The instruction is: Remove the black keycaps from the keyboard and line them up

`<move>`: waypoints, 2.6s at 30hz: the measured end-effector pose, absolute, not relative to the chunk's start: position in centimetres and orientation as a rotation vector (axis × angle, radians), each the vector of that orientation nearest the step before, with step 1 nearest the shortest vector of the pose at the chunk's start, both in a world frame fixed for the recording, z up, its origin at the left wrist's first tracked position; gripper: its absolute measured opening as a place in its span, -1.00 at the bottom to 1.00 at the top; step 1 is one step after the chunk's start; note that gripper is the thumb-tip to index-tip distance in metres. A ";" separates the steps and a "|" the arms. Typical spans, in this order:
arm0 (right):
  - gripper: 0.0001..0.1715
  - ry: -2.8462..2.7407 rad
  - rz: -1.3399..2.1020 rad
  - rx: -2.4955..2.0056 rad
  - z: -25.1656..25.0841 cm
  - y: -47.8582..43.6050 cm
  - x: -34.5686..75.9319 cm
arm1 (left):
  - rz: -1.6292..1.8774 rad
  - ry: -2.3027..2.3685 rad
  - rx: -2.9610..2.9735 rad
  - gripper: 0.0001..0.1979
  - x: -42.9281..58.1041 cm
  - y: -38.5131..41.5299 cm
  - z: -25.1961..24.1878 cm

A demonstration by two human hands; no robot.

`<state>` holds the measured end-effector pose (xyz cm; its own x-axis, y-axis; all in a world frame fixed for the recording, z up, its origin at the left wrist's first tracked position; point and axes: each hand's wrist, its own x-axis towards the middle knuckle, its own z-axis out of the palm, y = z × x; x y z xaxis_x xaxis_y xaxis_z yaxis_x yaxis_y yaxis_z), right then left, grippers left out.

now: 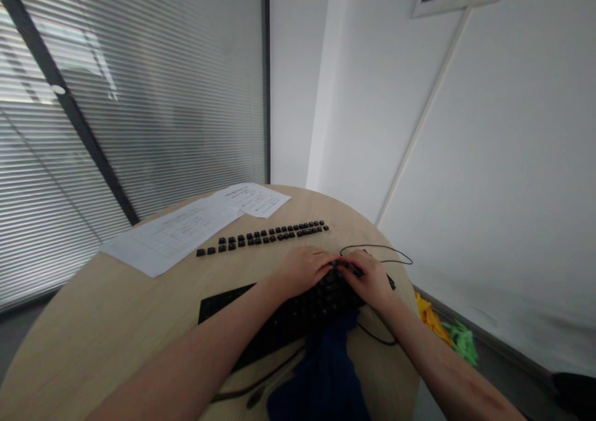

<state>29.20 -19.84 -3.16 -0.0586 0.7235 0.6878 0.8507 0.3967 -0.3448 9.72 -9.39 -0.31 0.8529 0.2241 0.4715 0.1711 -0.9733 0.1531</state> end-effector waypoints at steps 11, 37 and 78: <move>-0.84 -1.845 -0.208 -1.393 -3.4 -19.7 29.3 | 0.707 0.263 2.928 -0.69 9.7 -9.4 -0.1; -0.83 -1.889 -0.197 -1.438 -3.3 -19.7 29.1 | 0.653 0.377 2.963 -0.84 9.5 -9.7 0.1; -0.64 -1.504 0.296 -1.731 -2.1 -3.5 39.9 | 0.389 0.498 3.049 -0.75 9.4 -9.1 -0.1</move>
<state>39.87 -3.52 -2.06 0.2635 0.9104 0.3190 0.7217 0.0334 -0.6914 9.37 -9.15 -0.10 0.9176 0.3169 0.2400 0.3099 -0.9484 0.0673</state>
